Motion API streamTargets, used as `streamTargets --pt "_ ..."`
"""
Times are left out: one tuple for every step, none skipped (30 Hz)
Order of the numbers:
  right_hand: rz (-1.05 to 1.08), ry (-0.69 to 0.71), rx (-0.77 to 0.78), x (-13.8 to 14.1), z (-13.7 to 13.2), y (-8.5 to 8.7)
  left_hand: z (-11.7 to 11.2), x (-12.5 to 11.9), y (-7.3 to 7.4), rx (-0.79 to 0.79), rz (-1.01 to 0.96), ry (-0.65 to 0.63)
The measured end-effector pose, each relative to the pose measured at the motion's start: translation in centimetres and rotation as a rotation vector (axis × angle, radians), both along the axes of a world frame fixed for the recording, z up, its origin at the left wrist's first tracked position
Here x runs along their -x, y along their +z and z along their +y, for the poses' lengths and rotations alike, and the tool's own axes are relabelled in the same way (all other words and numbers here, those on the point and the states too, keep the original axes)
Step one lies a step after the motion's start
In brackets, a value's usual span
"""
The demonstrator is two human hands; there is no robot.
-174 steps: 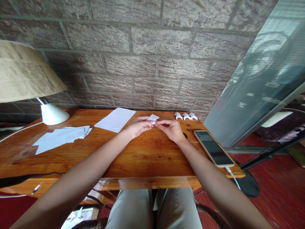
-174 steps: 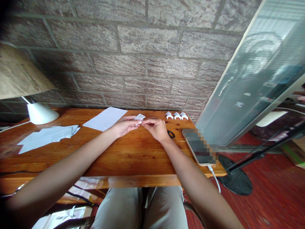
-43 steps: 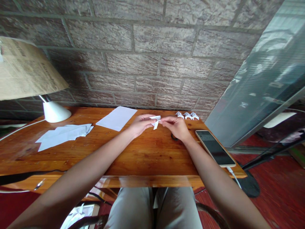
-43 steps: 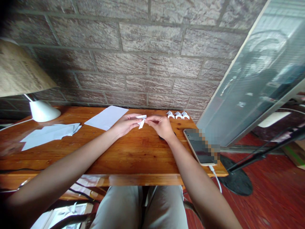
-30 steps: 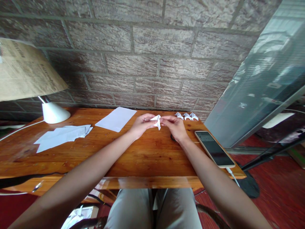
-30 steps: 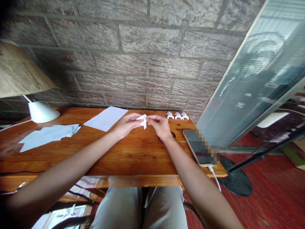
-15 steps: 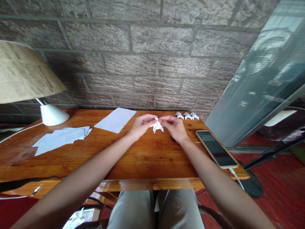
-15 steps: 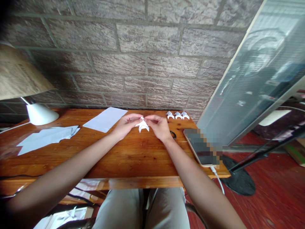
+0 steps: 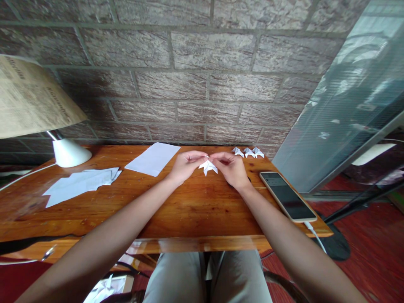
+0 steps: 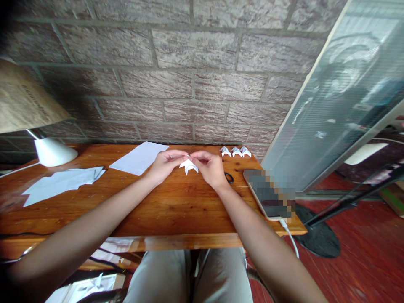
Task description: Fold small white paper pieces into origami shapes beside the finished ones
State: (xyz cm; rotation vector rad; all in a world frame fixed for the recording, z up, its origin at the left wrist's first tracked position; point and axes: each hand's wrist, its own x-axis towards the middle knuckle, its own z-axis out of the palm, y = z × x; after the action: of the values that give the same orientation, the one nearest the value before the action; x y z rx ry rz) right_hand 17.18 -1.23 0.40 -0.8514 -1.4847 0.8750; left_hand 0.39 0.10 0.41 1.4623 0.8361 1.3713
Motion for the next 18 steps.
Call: streamTargets --pt "0.008 -0.006 0.0 0.02 -0.03 0.05 0.01 0.01 -0.01 -0.01 0.003 0.002" --pt "0.02 -0.009 0.007 0.03 -0.07 0.12 0.03 0.02 -0.01 -0.02 0.007 0.004" --pt "0.027 -0.005 0.02 0.03 -0.13 0.22 0.04 0.04 0.0 -0.03 0.009 0.006" --pt "0.026 0.006 0.037 0.01 -0.2 0.33 0.06 0.06 0.02 -0.038 0.01 0.008" --pt "0.02 0.021 0.056 -0.01 -0.29 0.45 0.07 0.07 0.04 -0.043 0.011 0.009" --pt "0.011 0.038 0.072 -0.04 -0.37 0.57 0.08 0.09 0.07 -0.047 0.012 0.01" --pt "0.006 0.054 0.082 -0.07 -0.44 0.67 0.09 0.1 0.09 -0.049 0.014 0.011" --pt "0.007 0.063 0.088 -0.09 -0.5 0.75 0.09 0.11 0.11 -0.051 0.018 0.011" --pt "0.016 0.064 0.091 -0.1 -0.53 0.81 0.07 0.11 0.12 -0.055 0.022 0.009" --pt "0.03 0.059 0.095 -0.1 -0.54 0.84 0.04 0.11 0.15 -0.06 0.027 0.006" --pt "0.042 0.051 0.102 -0.08 -0.52 0.85 0.0 0.11 0.17 -0.066 0.031 0.003" --pt "0.052 0.044 0.112 -0.05 -0.49 0.84 -0.05 0.1 0.21 -0.072 0.034 0.001" --pt "0.061 0.039 0.121 -0.01 -0.44 0.82 -0.11 0.09 0.26 -0.078 0.036 0.0" --pt "0.07 0.038 0.128 0.03 -0.39 0.78 -0.18 0.07 0.33 -0.082 0.037 0.0" --pt "0.078 0.041 0.133 0.07 -0.35 0.75 -0.24 0.06 0.39 -0.085 0.038 0.002" --pt "0.084 0.046 0.134 0.11 -0.31 0.7 -0.3 0.04 0.46 -0.086 0.036 0.003" --pt "0.088 0.052 0.134 0.14 -0.29 0.66 -0.35 0.03 0.51 -0.087 0.034 0.004" --pt "0.088 0.055 0.134 0.16 -0.28 0.62 -0.38 0.01 0.55 -0.087 0.031 0.002"
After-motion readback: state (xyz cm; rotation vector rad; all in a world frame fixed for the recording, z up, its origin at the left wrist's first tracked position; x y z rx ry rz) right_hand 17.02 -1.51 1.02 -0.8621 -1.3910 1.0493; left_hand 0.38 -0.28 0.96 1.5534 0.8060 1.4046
